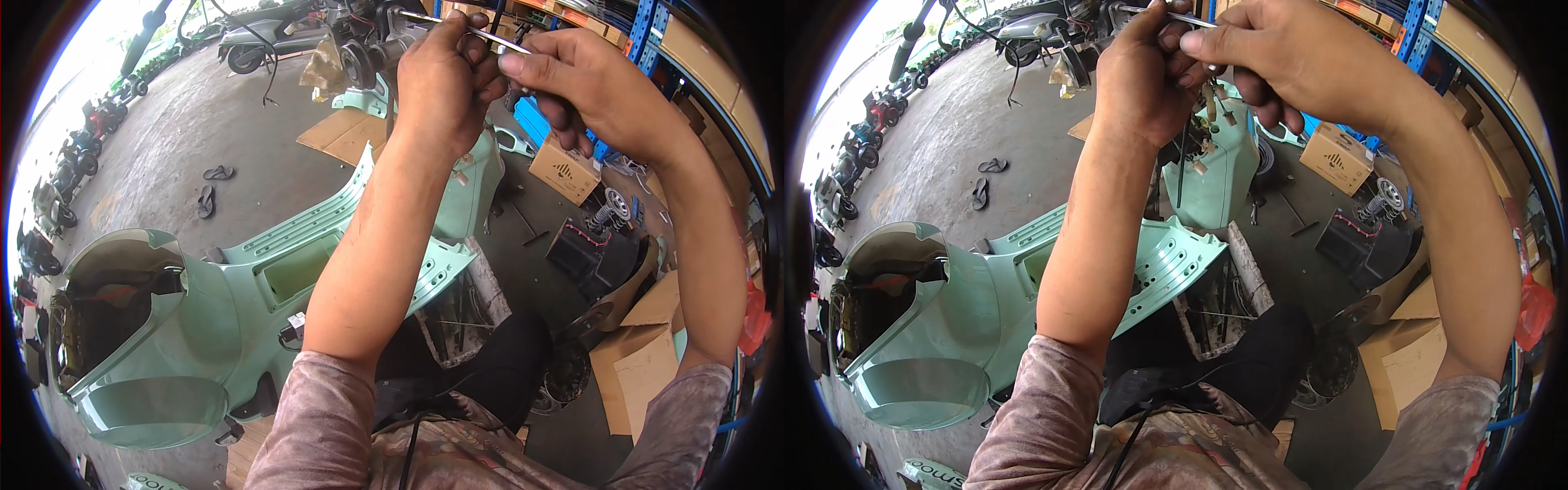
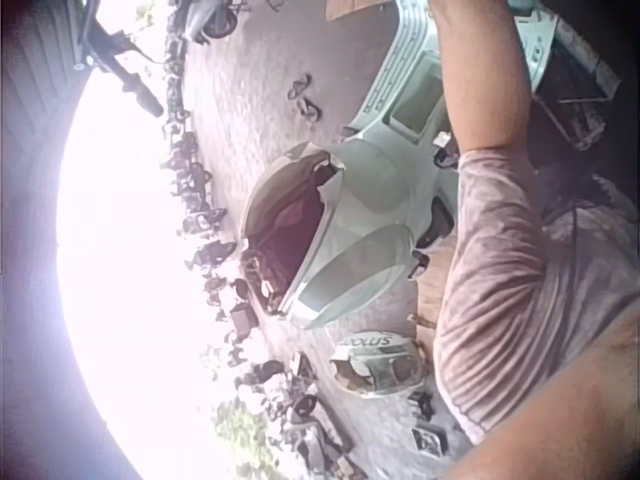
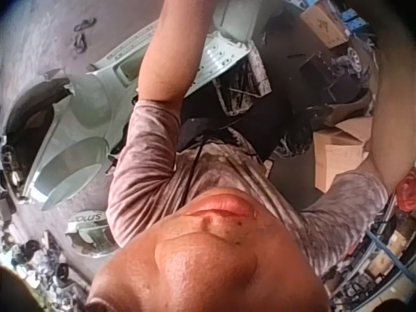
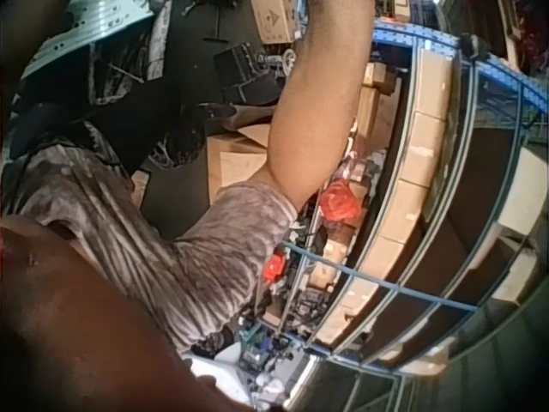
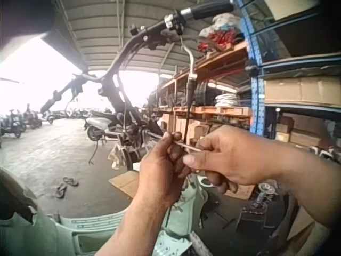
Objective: The person works on the internal components of a scooter, using an allen key to loosen components, a screwdriver to adjust parts, and handling wiring and a small metal assembly by hand.
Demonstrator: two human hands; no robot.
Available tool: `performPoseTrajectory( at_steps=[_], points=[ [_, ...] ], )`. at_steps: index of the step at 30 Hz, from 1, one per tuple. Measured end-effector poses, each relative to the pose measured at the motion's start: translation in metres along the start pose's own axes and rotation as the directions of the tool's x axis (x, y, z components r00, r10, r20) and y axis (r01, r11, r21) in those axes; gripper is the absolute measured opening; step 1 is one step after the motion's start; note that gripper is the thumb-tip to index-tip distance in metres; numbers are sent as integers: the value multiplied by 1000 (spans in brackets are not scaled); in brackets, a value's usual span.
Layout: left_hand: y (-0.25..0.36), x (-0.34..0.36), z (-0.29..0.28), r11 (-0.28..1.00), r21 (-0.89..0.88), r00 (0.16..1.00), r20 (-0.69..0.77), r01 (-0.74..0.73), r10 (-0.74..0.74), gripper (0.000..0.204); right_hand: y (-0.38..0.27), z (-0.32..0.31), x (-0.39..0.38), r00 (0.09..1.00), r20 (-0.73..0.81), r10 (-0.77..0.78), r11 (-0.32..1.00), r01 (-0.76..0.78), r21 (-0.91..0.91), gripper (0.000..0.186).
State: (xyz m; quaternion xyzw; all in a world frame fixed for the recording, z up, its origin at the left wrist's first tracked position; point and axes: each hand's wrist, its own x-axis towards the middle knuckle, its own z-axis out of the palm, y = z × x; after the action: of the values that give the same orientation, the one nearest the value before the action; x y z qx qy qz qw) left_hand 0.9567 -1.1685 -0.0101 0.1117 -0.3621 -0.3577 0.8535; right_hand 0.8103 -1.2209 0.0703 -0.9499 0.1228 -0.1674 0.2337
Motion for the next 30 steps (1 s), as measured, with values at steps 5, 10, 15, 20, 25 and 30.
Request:
performPoseTrajectory(
  at_steps=[5,10,15,20,25,30],
  points=[
    [-2,1,2,997,18,996,-38,-79,80,15,17,-1,0,752,-84,-654,330,184,-926,34],
    [-6,3,2,997,16,997,-27,-73,74,18,31,-2,6,879,-214,-426,897,378,-231,35],
    [-7,1,5,996,4,994,-60,-90,90,20,9,-7,11,466,103,-879,146,467,-872,27],
    [-8,1,7,993,6,992,-46,-115,116,18,29,7,11,675,-264,-688,725,633,-271,23],
    [-7,4,3,995,17,995,-31,-96,97,19,9,-4,1,998,63,27,922,-49,384,33],
    [-2,-1,6,995,35,994,-43,-96,98,20,11,-4,2,850,-96,-519,631,304,-714,28]
  ],
)
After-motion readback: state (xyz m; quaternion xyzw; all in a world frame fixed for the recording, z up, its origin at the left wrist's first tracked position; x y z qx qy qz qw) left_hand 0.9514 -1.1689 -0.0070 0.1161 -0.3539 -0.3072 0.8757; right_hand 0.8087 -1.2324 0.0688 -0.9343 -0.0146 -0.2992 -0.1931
